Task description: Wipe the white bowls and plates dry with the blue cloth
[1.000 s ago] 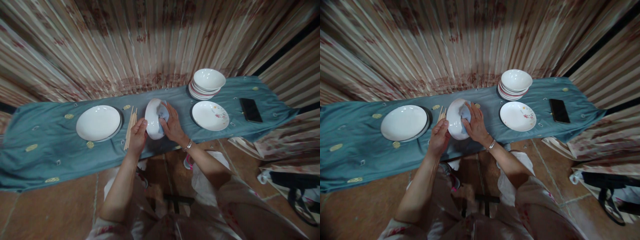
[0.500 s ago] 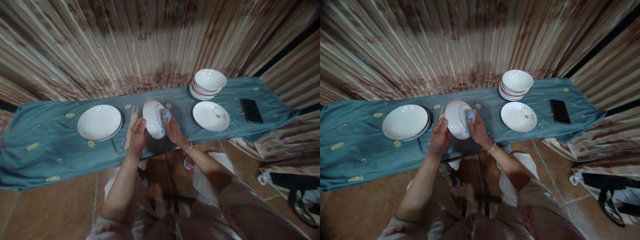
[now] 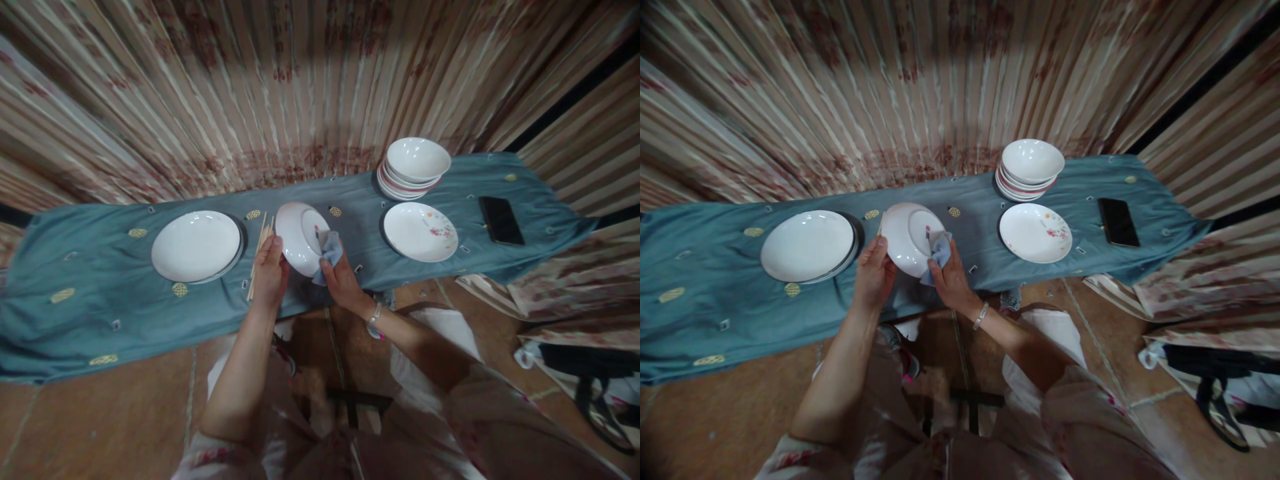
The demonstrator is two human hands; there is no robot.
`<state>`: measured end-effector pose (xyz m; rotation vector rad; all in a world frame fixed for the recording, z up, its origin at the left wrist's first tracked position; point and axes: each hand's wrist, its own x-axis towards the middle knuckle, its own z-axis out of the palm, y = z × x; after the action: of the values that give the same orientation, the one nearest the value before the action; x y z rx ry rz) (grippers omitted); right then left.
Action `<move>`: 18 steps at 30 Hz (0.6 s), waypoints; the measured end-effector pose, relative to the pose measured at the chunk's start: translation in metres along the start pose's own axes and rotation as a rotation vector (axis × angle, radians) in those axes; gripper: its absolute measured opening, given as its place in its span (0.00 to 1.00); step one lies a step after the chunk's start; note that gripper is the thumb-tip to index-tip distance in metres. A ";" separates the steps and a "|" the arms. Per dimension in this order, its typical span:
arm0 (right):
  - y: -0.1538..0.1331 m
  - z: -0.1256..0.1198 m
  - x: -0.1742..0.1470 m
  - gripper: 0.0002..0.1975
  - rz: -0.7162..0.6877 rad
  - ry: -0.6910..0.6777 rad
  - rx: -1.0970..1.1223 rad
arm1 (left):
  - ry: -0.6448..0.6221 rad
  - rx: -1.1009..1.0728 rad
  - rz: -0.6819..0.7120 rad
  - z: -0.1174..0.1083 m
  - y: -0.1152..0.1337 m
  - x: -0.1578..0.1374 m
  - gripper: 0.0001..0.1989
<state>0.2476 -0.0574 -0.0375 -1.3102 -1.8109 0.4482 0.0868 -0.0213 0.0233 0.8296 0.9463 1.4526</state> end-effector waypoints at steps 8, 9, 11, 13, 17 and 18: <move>-0.006 -0.003 -0.003 0.37 -0.143 -0.071 -0.161 | 0.015 -0.105 -0.031 0.007 0.005 -0.003 0.15; -0.007 -0.005 -0.001 0.37 -0.171 -0.084 -0.193 | 0.012 -0.101 -0.041 0.008 0.006 -0.003 0.15; -0.009 -0.008 0.005 0.37 -0.228 -0.102 -0.244 | 0.001 -0.082 -0.051 0.009 0.006 -0.004 0.14; -0.014 -0.011 0.011 0.36 -0.281 -0.114 -0.278 | -0.014 -0.058 -0.051 0.010 0.006 -0.004 0.15; -0.024 -0.017 0.025 0.35 -0.291 -0.128 -0.316 | -0.046 -0.044 -0.043 0.014 0.003 -0.005 0.17; -0.027 -0.019 0.028 0.34 -0.279 -0.127 -0.320 | -0.048 -0.041 -0.035 0.015 0.002 -0.005 0.17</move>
<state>0.2434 -0.0455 0.0040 -1.2314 -2.2017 0.0921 0.0996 -0.0251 0.0318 0.8108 0.8877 1.4117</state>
